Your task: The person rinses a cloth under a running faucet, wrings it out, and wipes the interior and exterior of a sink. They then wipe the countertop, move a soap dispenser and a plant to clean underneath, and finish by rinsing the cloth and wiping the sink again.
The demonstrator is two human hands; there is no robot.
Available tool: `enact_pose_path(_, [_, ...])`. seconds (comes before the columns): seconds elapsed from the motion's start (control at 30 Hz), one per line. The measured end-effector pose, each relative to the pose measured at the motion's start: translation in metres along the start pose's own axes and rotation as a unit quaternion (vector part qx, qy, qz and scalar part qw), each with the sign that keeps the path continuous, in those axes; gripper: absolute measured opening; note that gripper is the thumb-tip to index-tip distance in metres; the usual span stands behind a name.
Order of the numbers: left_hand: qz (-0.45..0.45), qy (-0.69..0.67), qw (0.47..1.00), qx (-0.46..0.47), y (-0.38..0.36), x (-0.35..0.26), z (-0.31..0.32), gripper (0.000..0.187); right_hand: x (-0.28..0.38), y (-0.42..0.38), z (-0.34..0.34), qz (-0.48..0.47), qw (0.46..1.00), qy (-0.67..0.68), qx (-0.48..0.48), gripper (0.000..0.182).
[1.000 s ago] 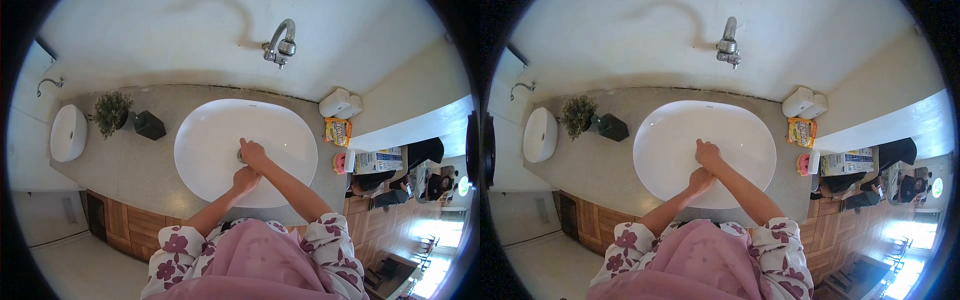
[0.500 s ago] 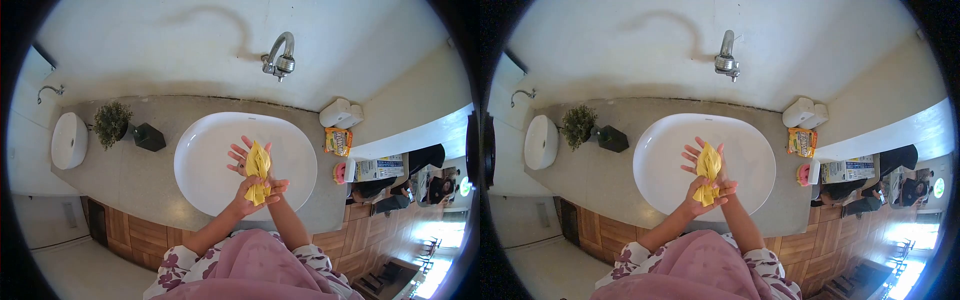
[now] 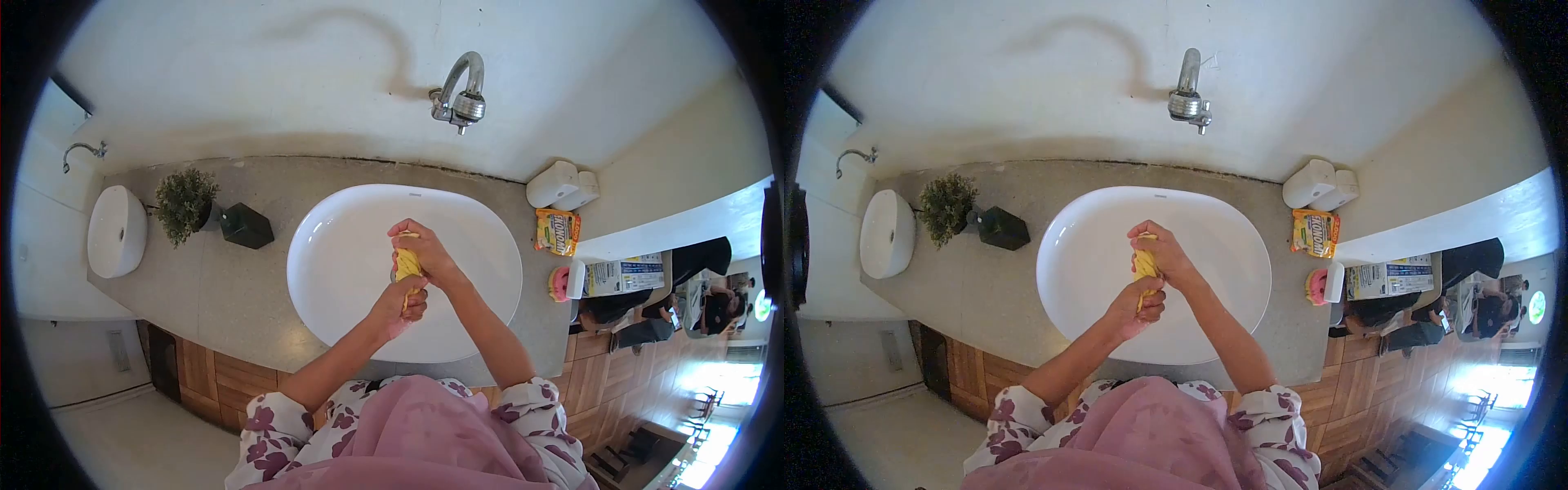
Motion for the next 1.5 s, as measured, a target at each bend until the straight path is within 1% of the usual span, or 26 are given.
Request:
enact_pose_path(0.03, [-0.013,0.057,0.998,-0.022,0.005,0.003,-0.009,0.014,-0.003,0.002,-0.003,0.008,0.998,-0.059,-0.017,0.019])
enact_pose_path(0.07, [-0.014,0.057,0.998,-0.022,0.011,0.006,-0.015,0.014,-0.006,0.005,-0.006,0.016,0.992,-0.118,-0.035,0.019])
enact_pose_path(0.13, [0.017,0.193,0.978,-0.079,0.022,0.007,-0.027,0.013,-0.014,0.017,-0.012,-0.007,0.984,-0.165,-0.072,0.018])
enact_pose_path(0.2, [0.039,0.246,0.964,-0.09,0.027,0.008,-0.033,0.013,-0.025,0.034,-0.021,-0.031,0.971,-0.211,-0.106,0.017])
enact_pose_path(0.27, [0.062,0.296,0.948,-0.102,0.033,0.011,-0.04,0.014,-0.037,0.052,-0.033,-0.088,0.908,-0.349,-0.214,0.018])
enact_pose_path(0.3, [0.082,0.347,0.928,-0.107,0.038,0.013,-0.046,0.016,-0.042,0.057,-0.036,-0.089,0.908,-0.349,-0.213,0.018])
enact_pose_path(0.33, [0.103,0.397,0.905,-0.112,0.045,0.015,-0.055,0.019,-0.043,0.058,-0.037,-0.129,0.884,-0.383,-0.233,0.018])
enact_pose_path(0.37, [0.103,0.397,0.905,-0.112,0.056,0.018,-0.067,0.019,-0.043,0.059,-0.038,-0.168,0.857,-0.416,-0.253,0.018])
enact_pose_path(0.43, [0.196,0.589,0.781,-0.066,0.072,0.017,-0.079,0.028,-0.039,0.062,-0.034,-0.159,0.844,-0.434,-0.271,0.016])
enact_pose_path(0.47, [0.196,0.59,0.78,-0.066,0.073,0.016,-0.08,0.028,-0.035,0.064,-0.031,-0.148,0.832,-0.451,-0.289,0.015])
enact_pose_path(0.53, [0.184,0.683,0.695,-0.126,0.066,0.002,-0.062,0.04,-0.03,0.067,-0.029,-0.152,0.815,-0.475,-0.295,0.015])
enact_pose_path(0.57, [0.185,0.684,0.695,-0.126,0.067,-0.001,-0.06,0.04,-0.028,0.068,-0.027,-0.156,0.797,-0.5,-0.3,0.016])
enact_pose_path(0.6, [0.189,0.723,0.654,-0.123,0.069,-0.005,-0.058,0.042,-0.027,0.069,-0.025,-0.157,0.797,-0.5,-0.3,0.016])
enact_pose_path(0.63, [0.192,0.759,0.611,-0.12,0.071,-0.008,-0.056,0.045,-0.026,0.071,-0.023,-0.172,0.777,-0.516,-0.317,0.017])
enact_pose_path(0.67, [0.193,0.759,0.61,-0.121,0.073,-0.011,-0.055,0.045,-0.025,0.071,-0.022,-0.187,0.755,-0.533,-0.334,0.018])
enact_pose_path(0.73, [0.196,0.806,0.548,-0.109,0.075,-0.016,-0.052,0.048,-0.024,0.072,-0.019,-0.196,0.744,-0.534,-0.35,0.019])
enact_pose_path(0.83, [0.228,0.82,0.516,-0.098,0.078,-0.014,-0.055,0.046,-0.027,0.076,-0.021,-0.191,0.732,-0.532,-0.381,0.022])
enact_pose_path(0.87, [0.228,0.821,0.515,-0.098,0.078,-0.013,-0.056,0.046,-0.029,0.078,-0.023,-0.176,0.731,-0.528,-0.395,0.023])
enact_pose_path(0.93, [0.173,0.823,0.532,-0.097,0.074,-0.011,-0.051,0.044,-0.035,0.081,-0.028,-0.143,0.738,-0.518,-0.408,0.025])
enact_pose_path(1.03, [0.159,0.836,0.519,-0.086,0.068,-0.001,-0.052,0.045,-0.043,0.082,-0.032,-0.09,0.752,-0.507,-0.412,0.03])
enact_pose_path(1.13, [0.184,0.839,0.508,-0.067,0.065,0.01,-0.063,0.045,-0.05,0.075,-0.034,-0.062,0.755,-0.515,-0.401,0.031])
enact_pose_path(1.27, [0.202,0.827,0.521,-0.057,0.075,0.024,-0.084,0.043,-0.06,0.071,-0.035,-0.045,0.754,-0.521,-0.397,0.032])
enact_pose_path(1.37, [0.197,0.835,0.512,-0.045,0.073,0.019,-0.082,0.044,-0.052,0.07,-0.03,-0.055,0.752,-0.524,-0.395,0.034])
enact_pose_path(1.4, [0.203,0.819,0.534,-0.063,0.065,0.012,-0.071,0.045,-0.05,0.067,-0.03,-0.056,0.752,-0.525,-0.394,0.034])
enact_pose_path(1.47, [0.211,0.8,0.555,-0.086,0.055,0.005,-0.059,0.048,-0.045,0.054,-0.035,-0.153,0.833,-0.41,-0.34,0.041])
enact_pose_path(1.5, [0.25,0.768,0.578,-0.119,0.05,0.004,-0.059,0.047,-0.044,0.043,-0.032,-0.153,0.833,-0.412,-0.336,0.041])
Point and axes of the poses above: each hand's wrist, its own y-axis towards the middle knuckle, its own z-axis out of the palm, x = y × z, the point moved 2 cm from there along y, towards the middle knuckle, and after that the axes turned 13 degrees about z, right-handed, at the moved point
